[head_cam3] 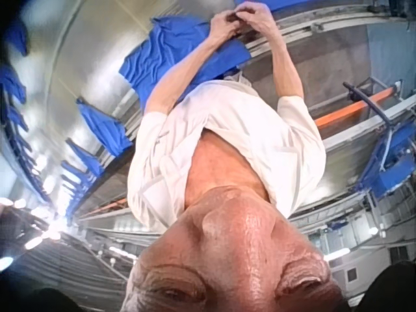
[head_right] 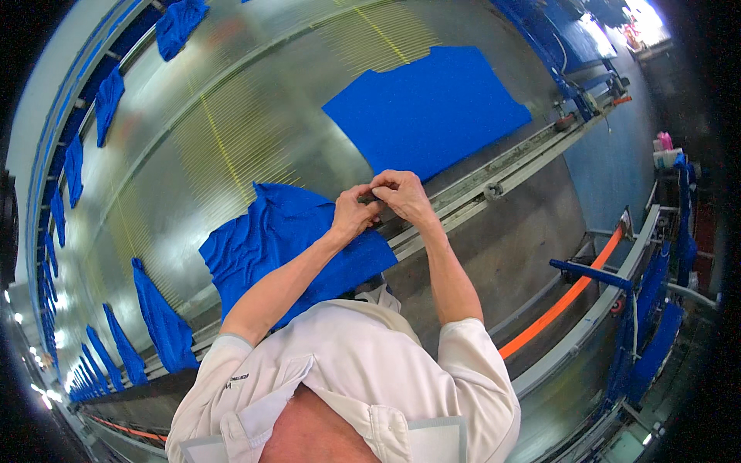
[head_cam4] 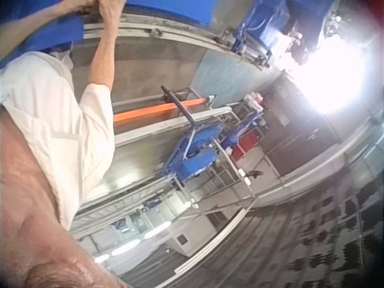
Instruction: The person repeatedly picks up blue shirts from a conveyor belt, folds them in half, and places them back on the belt. The shirts are handled one at a time in a continuous loop.
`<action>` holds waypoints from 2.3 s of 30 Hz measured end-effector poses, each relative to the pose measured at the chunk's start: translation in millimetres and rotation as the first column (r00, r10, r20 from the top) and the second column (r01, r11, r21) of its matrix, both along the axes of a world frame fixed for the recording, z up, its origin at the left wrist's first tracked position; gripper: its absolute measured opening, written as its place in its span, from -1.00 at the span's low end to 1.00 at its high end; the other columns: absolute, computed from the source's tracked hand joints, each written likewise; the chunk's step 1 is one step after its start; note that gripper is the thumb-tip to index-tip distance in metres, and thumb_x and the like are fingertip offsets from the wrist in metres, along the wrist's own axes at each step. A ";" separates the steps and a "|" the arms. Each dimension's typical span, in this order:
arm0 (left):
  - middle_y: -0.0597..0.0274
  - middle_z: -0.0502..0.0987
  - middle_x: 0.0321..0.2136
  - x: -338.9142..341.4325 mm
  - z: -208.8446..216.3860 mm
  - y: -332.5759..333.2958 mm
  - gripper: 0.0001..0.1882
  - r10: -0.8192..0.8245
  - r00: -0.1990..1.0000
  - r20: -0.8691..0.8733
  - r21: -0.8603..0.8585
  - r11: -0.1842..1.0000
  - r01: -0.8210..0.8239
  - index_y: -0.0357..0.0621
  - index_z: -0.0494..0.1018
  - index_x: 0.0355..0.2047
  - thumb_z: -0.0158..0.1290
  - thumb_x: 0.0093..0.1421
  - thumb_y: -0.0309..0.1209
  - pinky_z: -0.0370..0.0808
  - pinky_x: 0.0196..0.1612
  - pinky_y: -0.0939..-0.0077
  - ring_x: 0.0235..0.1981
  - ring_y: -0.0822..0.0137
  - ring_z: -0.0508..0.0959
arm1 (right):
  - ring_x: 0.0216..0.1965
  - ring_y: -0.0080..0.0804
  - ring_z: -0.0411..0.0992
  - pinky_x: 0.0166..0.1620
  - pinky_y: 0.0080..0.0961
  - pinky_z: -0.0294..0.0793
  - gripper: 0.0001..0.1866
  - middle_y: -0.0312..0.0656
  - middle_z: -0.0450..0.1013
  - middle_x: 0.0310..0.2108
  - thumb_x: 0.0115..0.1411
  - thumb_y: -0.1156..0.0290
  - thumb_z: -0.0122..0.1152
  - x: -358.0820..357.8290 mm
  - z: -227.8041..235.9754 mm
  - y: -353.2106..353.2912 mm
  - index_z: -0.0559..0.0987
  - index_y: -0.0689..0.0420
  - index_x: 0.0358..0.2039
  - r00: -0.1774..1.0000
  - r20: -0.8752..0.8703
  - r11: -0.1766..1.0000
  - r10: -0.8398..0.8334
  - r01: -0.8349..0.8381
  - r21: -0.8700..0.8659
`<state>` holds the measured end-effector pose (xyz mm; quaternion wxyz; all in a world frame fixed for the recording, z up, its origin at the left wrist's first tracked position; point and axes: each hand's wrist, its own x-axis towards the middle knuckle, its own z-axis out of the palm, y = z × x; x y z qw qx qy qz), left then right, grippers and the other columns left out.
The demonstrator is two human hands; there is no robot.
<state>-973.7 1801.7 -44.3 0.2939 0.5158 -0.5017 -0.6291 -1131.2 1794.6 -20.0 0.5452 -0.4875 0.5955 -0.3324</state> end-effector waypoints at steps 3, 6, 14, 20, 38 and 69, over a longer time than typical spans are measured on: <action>0.17 0.52 -0.65 -0.3 -1.1 -8.1 -0.74 -0.019 0.989 0.146 -0.022 0.999 0.023 -0.37 0.51 -0.23 0.11 0.07 -0.47 0.48 -0.62 0.53 -0.67 0.44 0.54 | -0.52 -0.65 0.36 -0.45 -0.60 0.35 -0.85 -0.32 0.47 -0.59 0.03 0.47 0.22 0.6 14.9 -7.0 0.62 0.24 -0.38 0.999 0.005 0.997 0.040 -0.040 0.060; 0.16 0.52 -0.63 -7.2 9.6 -4.7 -0.85 -0.001 0.991 0.137 0.048 0.999 -0.006 -0.33 0.46 -0.41 0.10 0.12 -0.45 0.45 -0.66 0.57 -0.67 0.42 0.56 | -0.51 -0.65 0.37 -0.45 -0.61 0.36 -0.84 -0.34 0.48 -0.56 0.05 0.46 0.23 -7.4 10.7 -7.3 0.62 0.24 -0.35 1.000 0.015 0.998 0.025 -0.026 0.054; 0.20 0.49 -0.64 -3.7 1.6 17.4 -0.82 0.132 0.989 -0.069 0.370 0.924 -0.098 -0.26 0.35 -0.45 0.07 0.22 -0.43 0.46 -0.71 0.60 -0.64 0.34 0.60 | -0.52 -0.58 0.39 -0.43 -0.59 0.40 -0.84 -0.32 0.48 -0.54 0.10 0.44 0.23 -52.6 -0.9 2.7 0.62 0.22 -0.31 0.934 -0.068 0.936 -0.351 0.348 -0.047; 0.13 0.53 -0.57 -5.7 2.0 18.8 -0.83 0.139 0.990 0.022 0.342 0.929 -0.139 -0.33 0.38 -0.41 0.07 0.22 -0.45 0.52 -0.69 0.56 -0.62 0.30 0.62 | 0.11 0.00 0.33 0.13 -0.17 0.31 -0.58 -0.01 0.40 0.07 0.19 0.30 0.19 -24.9 -9.3 33.7 0.49 0.22 0.02 0.686 -0.698 0.837 -0.204 -0.248 -0.488; 0.06 0.60 -0.38 286.1 43.9 136.6 -0.70 0.691 0.319 0.649 -0.458 0.689 -0.561 -0.29 0.53 -0.27 0.13 0.15 -0.26 0.46 -0.16 0.25 -0.24 0.17 0.58 | -0.12 -0.05 0.33 -0.04 -0.17 0.31 -0.65 -0.05 0.41 -0.18 0.04 0.39 0.30 83.9 -6.9 56.6 0.54 0.20 -0.13 0.821 -0.568 0.886 -0.061 -0.218 -0.408; 0.40 0.54 -0.40 339.5 82.4 172.3 -0.85 0.878 0.450 -0.163 0.133 0.472 -0.872 -0.22 0.50 -0.26 0.14 0.23 -0.41 0.40 -0.29 0.72 -0.41 0.63 0.45 | -0.39 -0.66 0.42 -0.27 -0.71 0.35 -0.92 -0.36 0.51 -0.42 0.17 0.43 0.22 88.3 72.9 24.1 0.55 0.15 -0.34 0.896 0.419 0.979 -0.146 0.070 0.192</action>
